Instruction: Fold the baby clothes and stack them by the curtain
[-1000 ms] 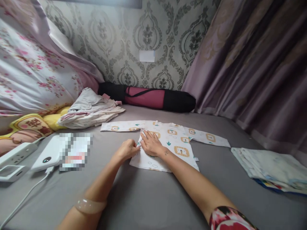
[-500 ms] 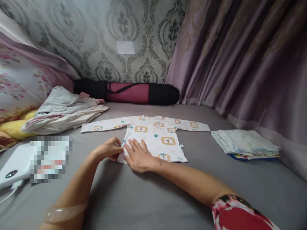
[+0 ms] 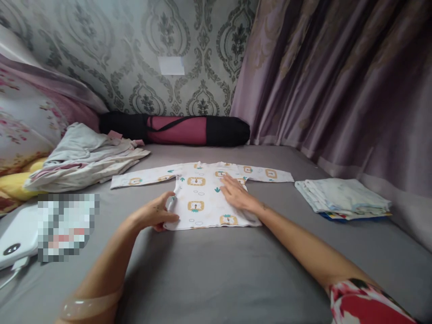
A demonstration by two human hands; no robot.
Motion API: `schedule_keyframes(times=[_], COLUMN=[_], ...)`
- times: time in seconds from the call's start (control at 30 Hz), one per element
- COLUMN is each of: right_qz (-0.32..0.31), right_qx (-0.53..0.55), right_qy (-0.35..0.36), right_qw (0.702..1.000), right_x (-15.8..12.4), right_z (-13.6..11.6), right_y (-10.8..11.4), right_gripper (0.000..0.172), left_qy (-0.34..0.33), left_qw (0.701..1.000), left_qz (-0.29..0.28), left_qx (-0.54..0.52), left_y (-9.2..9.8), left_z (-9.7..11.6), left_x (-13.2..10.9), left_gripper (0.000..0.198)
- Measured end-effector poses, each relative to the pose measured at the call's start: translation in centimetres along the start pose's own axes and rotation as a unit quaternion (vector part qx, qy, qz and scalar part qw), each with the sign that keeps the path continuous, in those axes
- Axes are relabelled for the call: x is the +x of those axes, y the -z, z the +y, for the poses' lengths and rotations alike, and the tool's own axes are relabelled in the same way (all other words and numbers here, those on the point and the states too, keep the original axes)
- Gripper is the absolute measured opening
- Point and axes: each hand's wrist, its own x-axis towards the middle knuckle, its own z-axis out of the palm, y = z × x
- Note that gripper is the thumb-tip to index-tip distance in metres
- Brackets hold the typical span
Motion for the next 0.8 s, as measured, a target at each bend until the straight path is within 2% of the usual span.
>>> schedule_keyframes(times=[0.07, 0.2, 0.37, 0.5, 0.8], right_qz=[-0.002, -0.018, -0.044, -0.066, -0.120], right_qx=[-0.048, -0.086, -0.084, -0.083, -0.035], right_qy=[-0.036, -0.006, 0.050, 0.091, 0.105], right_qw=[0.998, 0.996, 0.994, 0.990, 0.987], right_x=[1.1, 1.0, -1.3, -3.9, -8.6], right_z=[2.6, 4.9, 4.6, 4.2, 3.3], right_y=[-0.7, -1.5, -1.1, -0.8, 0.3], right_gripper=[0.059, 0.066, 0.071, 0.069, 0.054], left_qy=[-0.012, -0.019, -0.041, -0.050, -0.042], left_qw=[0.999, 0.995, 0.991, 0.990, 0.990], left_qz=[-0.027, -0.079, -0.106, -0.111, -0.110], left_qx=[0.015, 0.063, 0.066, 0.070, 0.081], left_y=[0.1, 0.8, 1.7, 2.0, 2.0], left_z=[0.2, -0.1, -1.1, -1.5, -1.1], left_x=[-0.2, 0.1, 0.4, 0.4, -0.2], left_gripper=[0.088, 0.075, 0.075, 0.075, 0.075])
